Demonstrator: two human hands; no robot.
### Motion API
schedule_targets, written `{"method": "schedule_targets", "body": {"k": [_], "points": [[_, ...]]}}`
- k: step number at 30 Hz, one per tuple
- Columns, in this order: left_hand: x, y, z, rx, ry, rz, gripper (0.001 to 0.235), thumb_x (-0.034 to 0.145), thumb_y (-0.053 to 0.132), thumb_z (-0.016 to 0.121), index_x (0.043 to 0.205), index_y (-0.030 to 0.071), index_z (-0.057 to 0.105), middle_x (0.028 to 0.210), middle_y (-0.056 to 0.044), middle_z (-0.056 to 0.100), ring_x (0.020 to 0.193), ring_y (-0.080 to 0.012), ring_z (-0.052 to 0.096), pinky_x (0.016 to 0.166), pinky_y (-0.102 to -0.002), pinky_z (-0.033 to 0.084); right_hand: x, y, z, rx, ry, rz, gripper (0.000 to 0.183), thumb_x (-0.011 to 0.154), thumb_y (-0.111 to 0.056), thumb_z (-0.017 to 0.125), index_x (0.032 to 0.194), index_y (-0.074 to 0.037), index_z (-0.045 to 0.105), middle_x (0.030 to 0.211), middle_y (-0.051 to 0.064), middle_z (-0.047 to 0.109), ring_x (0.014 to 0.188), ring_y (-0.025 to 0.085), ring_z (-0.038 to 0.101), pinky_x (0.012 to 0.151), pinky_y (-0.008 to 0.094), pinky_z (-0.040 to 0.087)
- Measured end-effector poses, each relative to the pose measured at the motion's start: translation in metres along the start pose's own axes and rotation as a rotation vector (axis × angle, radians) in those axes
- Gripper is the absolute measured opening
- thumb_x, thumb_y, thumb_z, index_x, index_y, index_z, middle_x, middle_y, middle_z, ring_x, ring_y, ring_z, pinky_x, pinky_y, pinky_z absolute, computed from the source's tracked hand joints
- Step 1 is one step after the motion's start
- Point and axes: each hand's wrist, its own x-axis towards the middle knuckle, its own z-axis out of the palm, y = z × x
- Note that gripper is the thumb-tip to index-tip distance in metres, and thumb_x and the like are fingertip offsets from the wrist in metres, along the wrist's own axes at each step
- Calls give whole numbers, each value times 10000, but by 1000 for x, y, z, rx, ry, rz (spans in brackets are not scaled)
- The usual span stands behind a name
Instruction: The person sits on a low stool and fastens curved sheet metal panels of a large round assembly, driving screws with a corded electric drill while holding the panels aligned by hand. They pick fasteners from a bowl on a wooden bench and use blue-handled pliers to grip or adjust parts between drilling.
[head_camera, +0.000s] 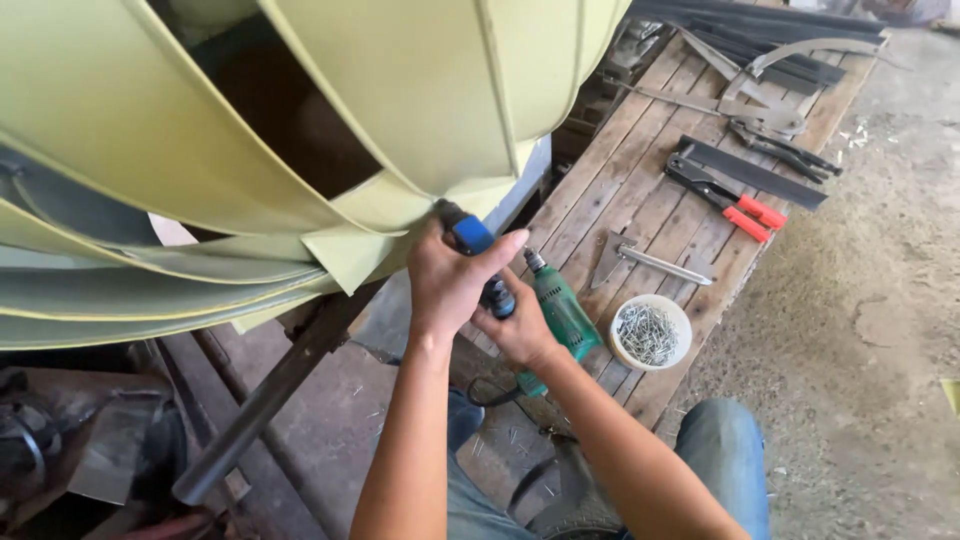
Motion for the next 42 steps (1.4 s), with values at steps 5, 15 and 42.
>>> {"method": "schedule_targets", "body": {"k": [5, 15, 42], "points": [[1, -5, 6, -176, -25, -82, 344, 751, 320, 894, 737, 98, 632, 707, 28, 623, 604, -72, 558, 571, -242, 487, 16, -3, 11, -142, 145, -102, 566, 807, -173, 809, 1311, -15, 607, 1067, 137, 753, 971, 200, 718, 902, 335, 571], [4, -7, 1, -208, -100, -86, 337, 744, 303, 877, 747, 139, 583, 685, 45, 605, 589, -83, 563, 587, -237, 493, -19, -57, -31, -209, -104, 23, 885, 781, -87, 772, 1564, -61, 359, 1396, 203, 571, 1232, 281, 581, 1006, 384, 462], [9, -39, -7, 142, -126, 106, 480, 756, 544, 837, 880, 92, 731, 798, 7, 742, 728, -131, 748, 714, -302, 635, -5, -25, 4, -87, -24, 160, 416, 847, -67, 710, 1241, -26, 585, 957, 20, 693, 846, 134, 640, 775, 308, 535]]}}
